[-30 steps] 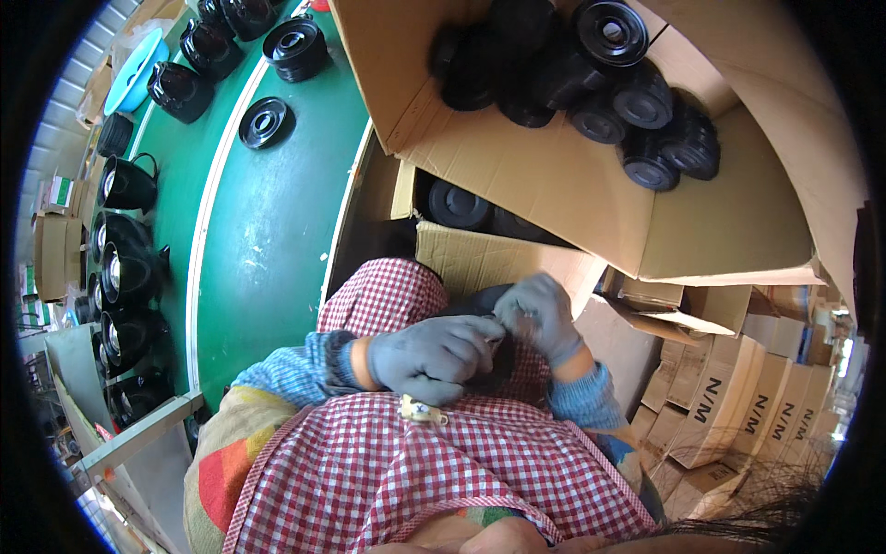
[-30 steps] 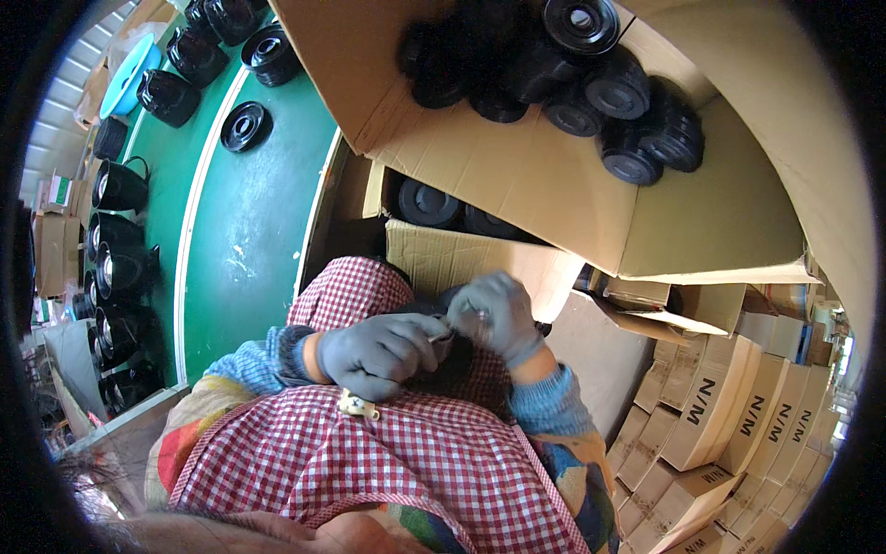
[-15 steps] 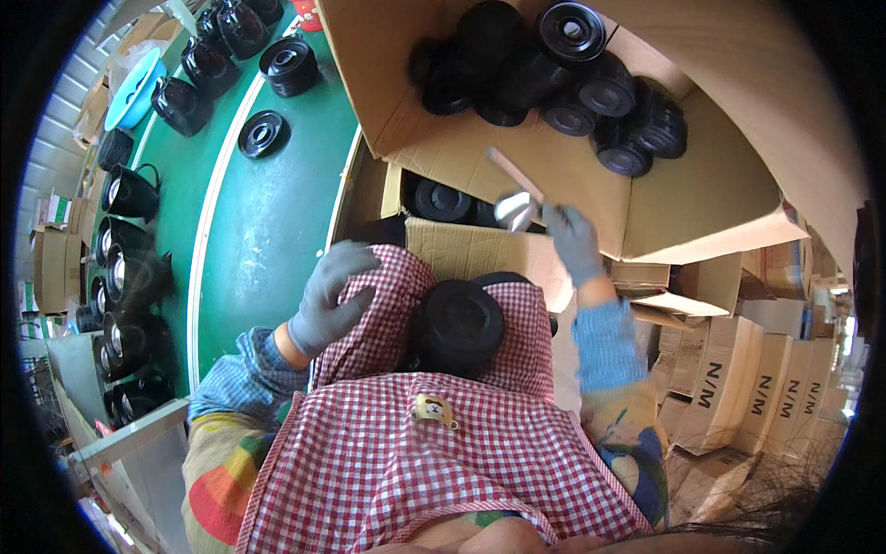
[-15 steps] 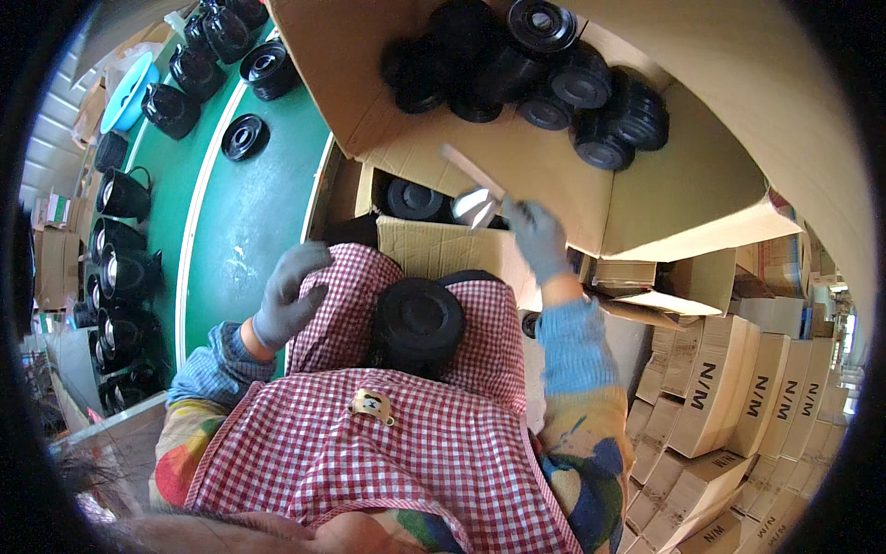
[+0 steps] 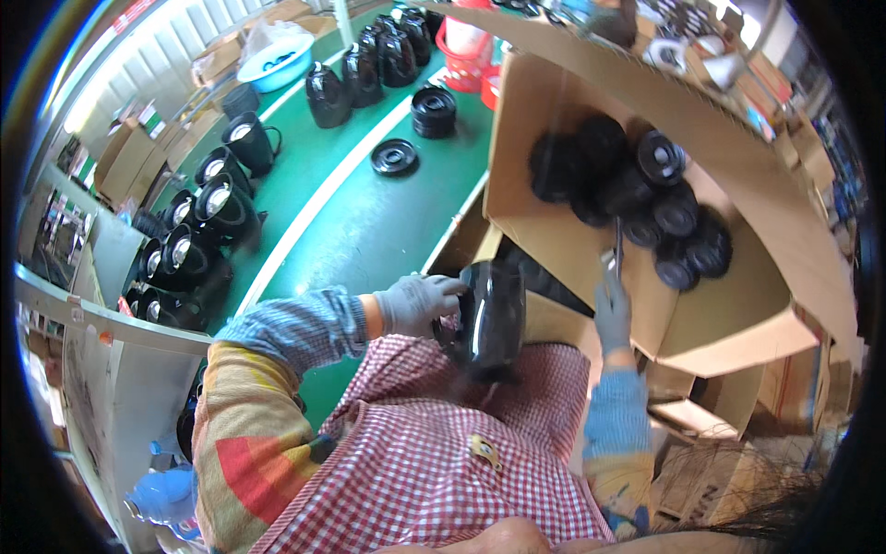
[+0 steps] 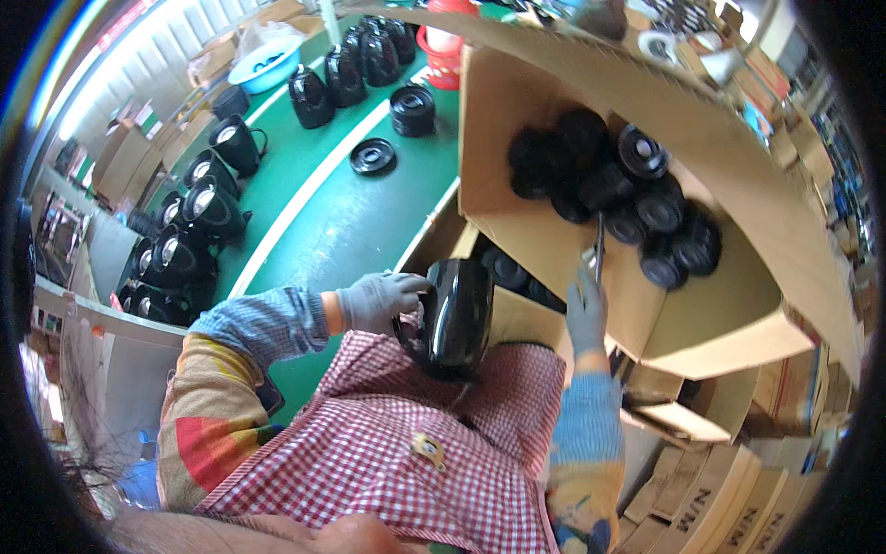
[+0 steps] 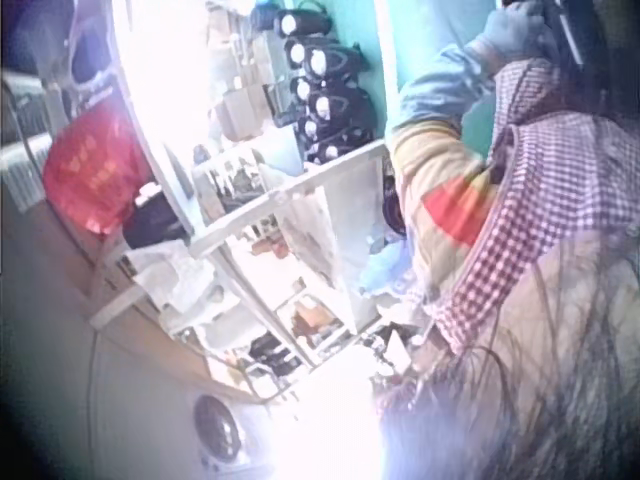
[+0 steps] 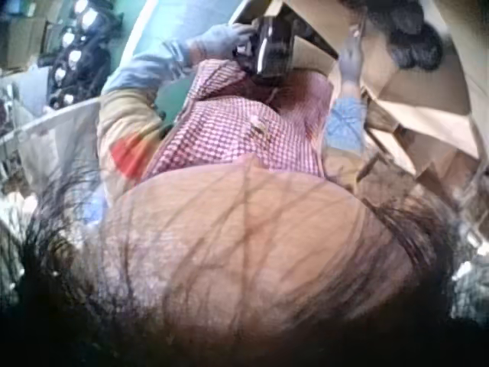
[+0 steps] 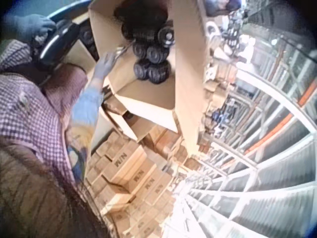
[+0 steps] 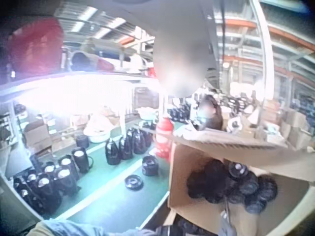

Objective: The person repeatedly picks up black kettle bodies and lids from a cardboard box, places the lids onto the bodies, and uses a metal tool to tighten or secure them. Completed units are placed on a green table. The process is repeated for multiple kettles.

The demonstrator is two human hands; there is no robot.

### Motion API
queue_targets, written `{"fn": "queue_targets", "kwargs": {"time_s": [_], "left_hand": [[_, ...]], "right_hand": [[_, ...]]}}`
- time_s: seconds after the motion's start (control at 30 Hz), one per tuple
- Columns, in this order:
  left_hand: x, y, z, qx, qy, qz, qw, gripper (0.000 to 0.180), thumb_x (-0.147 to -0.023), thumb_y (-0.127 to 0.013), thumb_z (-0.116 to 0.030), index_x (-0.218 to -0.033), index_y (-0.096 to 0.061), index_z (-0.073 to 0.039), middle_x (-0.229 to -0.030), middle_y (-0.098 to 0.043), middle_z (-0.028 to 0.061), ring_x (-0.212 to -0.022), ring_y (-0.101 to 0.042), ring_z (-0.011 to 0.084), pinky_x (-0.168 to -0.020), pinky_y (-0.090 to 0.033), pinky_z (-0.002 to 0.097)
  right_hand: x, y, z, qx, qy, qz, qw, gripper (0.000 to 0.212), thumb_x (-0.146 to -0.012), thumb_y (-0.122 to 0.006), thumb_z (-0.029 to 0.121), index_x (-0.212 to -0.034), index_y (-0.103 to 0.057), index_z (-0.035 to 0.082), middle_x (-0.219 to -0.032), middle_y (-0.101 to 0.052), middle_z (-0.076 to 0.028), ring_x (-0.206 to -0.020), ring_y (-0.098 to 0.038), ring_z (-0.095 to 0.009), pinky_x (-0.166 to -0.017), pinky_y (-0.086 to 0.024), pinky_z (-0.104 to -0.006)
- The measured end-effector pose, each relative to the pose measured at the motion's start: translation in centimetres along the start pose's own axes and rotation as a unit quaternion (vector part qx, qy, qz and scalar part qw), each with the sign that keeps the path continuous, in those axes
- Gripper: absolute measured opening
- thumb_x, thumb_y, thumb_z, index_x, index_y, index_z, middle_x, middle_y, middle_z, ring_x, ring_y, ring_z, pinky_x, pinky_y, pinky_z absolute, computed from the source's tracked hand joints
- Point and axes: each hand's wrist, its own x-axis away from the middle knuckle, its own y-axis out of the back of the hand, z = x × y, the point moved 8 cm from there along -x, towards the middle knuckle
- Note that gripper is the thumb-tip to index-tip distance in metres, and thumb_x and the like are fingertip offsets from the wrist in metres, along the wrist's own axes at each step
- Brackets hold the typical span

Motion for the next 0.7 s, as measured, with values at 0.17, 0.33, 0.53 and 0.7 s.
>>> {"fn": "queue_targets", "kwargs": {"time_s": [0.17,0.33,0.53,0.7], "left_hand": [[9.8,5.4,16.7,0.506,0.321,-0.335,0.727,0.031,-0.09,-0.076,-0.015,-0.118,-0.066,-0.007,-0.105,-0.068,0.002,-0.093,-0.066,0.0162,-0.078,-0.057,0.0329],[18.9,6.6,36.3,0.52,0.333,-0.574,0.538,0.034,-0.092,-0.076,-0.019,-0.119,-0.058,-0.006,-0.102,-0.066,0.0042,-0.082,-0.065,0.0144,-0.073,-0.057,0.0281],[21.6,6.9,52.1,0.433,0.406,-0.72,0.359,0.047,-0.088,-0.08,-0.027,-0.119,-0.058,0.0,-0.098,-0.065,0.0107,-0.072,-0.065,0.0219,-0.062,-0.055,0.034],[19.6,7.3,55.7,0.424,0.495,-0.602,0.461,0.054,-0.087,-0.074,-0.019,-0.13,-0.05,0.002,-0.114,-0.06,0.0142,-0.099,-0.062,0.0289,-0.085,-0.057,0.045]], "right_hand": [[10.1,0.0,-0.8,-0.074,-0.175,0.082,0.978,0.034,-0.102,-0.058,0.015,-0.126,-0.065,-0.007,-0.129,-0.068,-0.017,-0.121,-0.062,-0.025,-0.106,-0.046,-0.0336],[14.2,-1.0,-1.9,-0.004,-0.193,0.063,0.979,0.03,-0.1,-0.059,0.015,-0.121,-0.069,-0.004,-0.123,-0.069,-0.019,-0.116,-0.064,-0.03,-0.104,-0.048,-0.0365],[11.3,-3.6,0.6,0.178,-0.15,0.137,0.963,0.032,-0.094,-0.063,0.024,-0.115,-0.072,0.0,-0.114,-0.071,-0.02,-0.109,-0.064,-0.036,-0.099,-0.049,-0.044],[10.9,-4.5,1.3,0.204,-0.153,0.155,0.954,0.029,-0.093,-0.064,0.023,-0.11,-0.074,0.002,-0.106,-0.072,-0.021,-0.104,-0.065,-0.037,-0.094,-0.051,-0.046]]}}
